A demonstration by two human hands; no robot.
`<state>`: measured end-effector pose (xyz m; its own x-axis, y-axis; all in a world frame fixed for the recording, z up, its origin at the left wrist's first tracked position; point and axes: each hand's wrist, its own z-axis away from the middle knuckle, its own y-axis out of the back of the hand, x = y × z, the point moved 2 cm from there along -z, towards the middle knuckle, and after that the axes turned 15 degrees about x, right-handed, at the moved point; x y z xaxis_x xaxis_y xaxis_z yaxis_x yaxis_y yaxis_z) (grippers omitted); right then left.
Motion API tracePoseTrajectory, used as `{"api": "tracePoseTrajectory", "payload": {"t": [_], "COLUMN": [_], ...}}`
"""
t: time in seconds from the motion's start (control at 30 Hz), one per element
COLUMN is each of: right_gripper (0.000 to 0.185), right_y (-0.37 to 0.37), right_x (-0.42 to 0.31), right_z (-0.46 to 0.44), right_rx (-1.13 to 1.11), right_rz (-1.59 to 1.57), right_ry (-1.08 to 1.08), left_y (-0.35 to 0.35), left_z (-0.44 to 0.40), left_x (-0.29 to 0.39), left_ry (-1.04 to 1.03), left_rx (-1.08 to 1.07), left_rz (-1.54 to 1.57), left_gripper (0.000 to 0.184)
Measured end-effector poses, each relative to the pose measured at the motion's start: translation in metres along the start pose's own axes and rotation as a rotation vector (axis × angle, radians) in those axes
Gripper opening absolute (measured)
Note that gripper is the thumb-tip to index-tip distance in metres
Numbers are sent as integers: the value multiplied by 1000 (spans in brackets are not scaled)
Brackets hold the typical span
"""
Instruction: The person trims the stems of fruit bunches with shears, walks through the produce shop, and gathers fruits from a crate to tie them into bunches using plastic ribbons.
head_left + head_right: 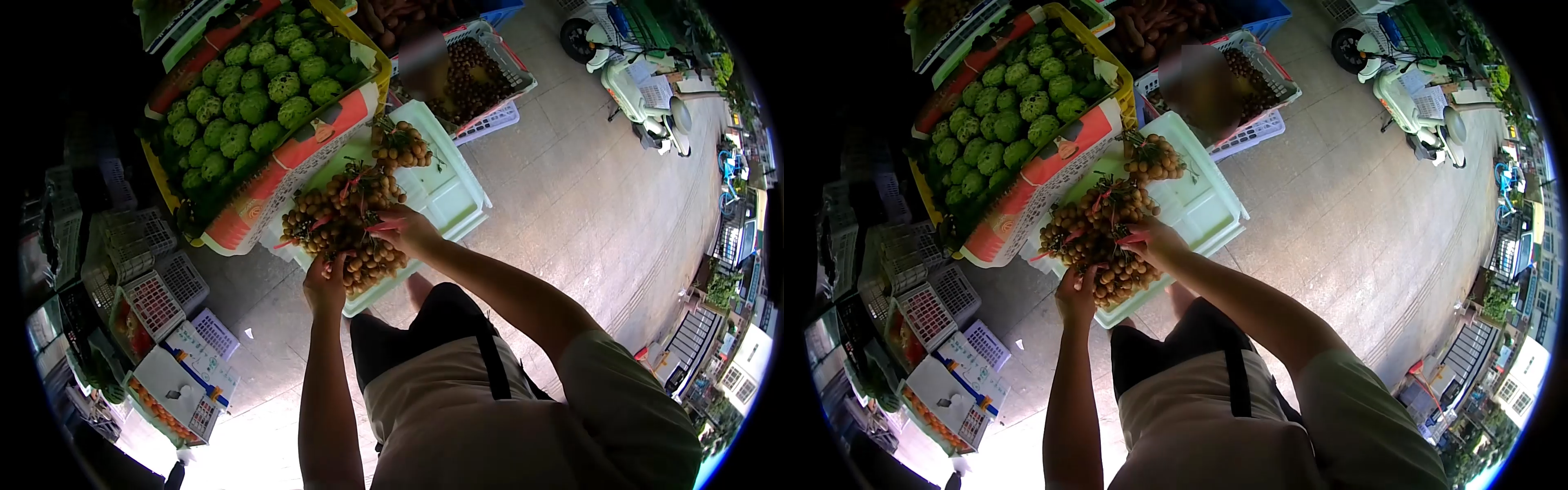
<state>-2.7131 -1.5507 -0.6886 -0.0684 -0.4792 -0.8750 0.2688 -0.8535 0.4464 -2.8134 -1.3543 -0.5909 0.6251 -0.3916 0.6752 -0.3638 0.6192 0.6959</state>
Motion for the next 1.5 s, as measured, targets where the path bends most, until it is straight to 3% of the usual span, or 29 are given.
{"api": "tracePoseTrajectory", "payload": {"t": [0.07, 0.1, 0.13, 0.17, 0.23, 0.33, 0.4, 0.47, 0.53, 0.6, 0.67, 0.73, 0.8, 0.83, 0.9, 0.93, 1.0, 1.07, 1.1, 1.13, 1.17, 1.2, 1.27, 1.3, 1.33, 1.37, 1.43, 1.47, 1.5], "right_gripper": [29, 28, 27, 31, 37, 52, 60, 55, 50, 46, 40, 36, 35, 35, 36, 36, 35, 31, 28, 26, 25, 23, 25, 27, 27, 29, 34, 34, 33], "right_y": [8, 18, 22, 26, 36, 47, 49, 48, 42, 31, 10, -10, -29, -47, -80, -105, -158, -219, -250, -278, -308, -340, -402, -427, -452, -477, -511, -528, -540], "right_x": [-8, -27, -30, -33, -47, -67, -63, -76, -81, -81, -83, -71, -16, -39, -90, -114, -159, -246, -237, -263, -281, -302, -335, -358, -380, -391, -371, -377, -385], "right_z": [-7, -8, -6, -5, 4, 37, 59, 93, 131, 175, 214, 236, 244, 231, 206, 189, 139, 100, 75, 53, 30, 8, -30, -45, -67, -87, -148, -181, -208], "right_rx": [-46, -107, -116, -134, -141, -32, 217, 296, 198, 17, -251, -683, -881, -896, -968, -986, -872, -719, -631, -563, -531, -512, -451, -580, -660, -631, -694, -724, -766], "right_rz": [173, 152, 161, 168, 188, 246, 322, 384, 444, 493, 536, 591, 478, 486, 662, 652, 836, 666, 444, 344, 301, 250, 158, 86, 204, 348, 468, 455, 410], "right_ry": [153, 16, 40, 64, 97, 71, 305, 300, 143, 142, 77, -5, -86, -59, 309, 357, 218, -214, -139, 164, 217, 270, 487, 163, 117, 149, 416, 445, 492], "left_y": [3, 5, 10, 17, 33, 64, 97, 133, 174, 226, 255, 305, 325, 329, 341, 332, 324, 328, 330, 313, 330, 316, 344, 345, 350, 409, 425, 442, 451], "left_z": [-4, -2, 0, 0, 8, 23, 39, 60, 84, 112, 153, 185, 216, 218, 217, 210, 172, 119, 90, 65, 31, 8, -38, -60, -85, -121, -166, -198, -230], "left_x": [-7, -2, -1, -2, -10, -51, -83, -139, -196, -250, -346, -389, -447, -456, -471, -496, -496, -457, -439, -458, -422, -435, -409, -413, -423, -379, -391, -391, -405], "left_ry": [13, 6, 0, 24, -64, -207, -208, -145, -52, 168, 426, 790, 937, 940, 918, 938, 911, 825, 791, 472, 633, 641, 316, 385, 372, 610, 751, 821, 745], "left_rx": [-3, -40, -84, -160, -133, -94, -108, -132, -95, -136, -45, -76, 157, 183, 451, 424, 418, 413, 345, 269, 168, 85, 207, 323, 415, 208, 253, 228, 225], "left_rz": [28, 30, 31, 28, 56, 62, 84, 75, 76, -4, 219, 300, 524, 541, 607, 623, 508, 513, 454, 446, 487, 468, 197, 174, 186, 97, 39, 0, -21], "left_gripper": [31, 32, 33, 50, 56, 69, 65, 56, 43, 41, 44, 44, 40, 40, 44, 49, 51, 47, 47, 43, 38, 43, 66, 78, 87, 83, 76, 73, 70]}}
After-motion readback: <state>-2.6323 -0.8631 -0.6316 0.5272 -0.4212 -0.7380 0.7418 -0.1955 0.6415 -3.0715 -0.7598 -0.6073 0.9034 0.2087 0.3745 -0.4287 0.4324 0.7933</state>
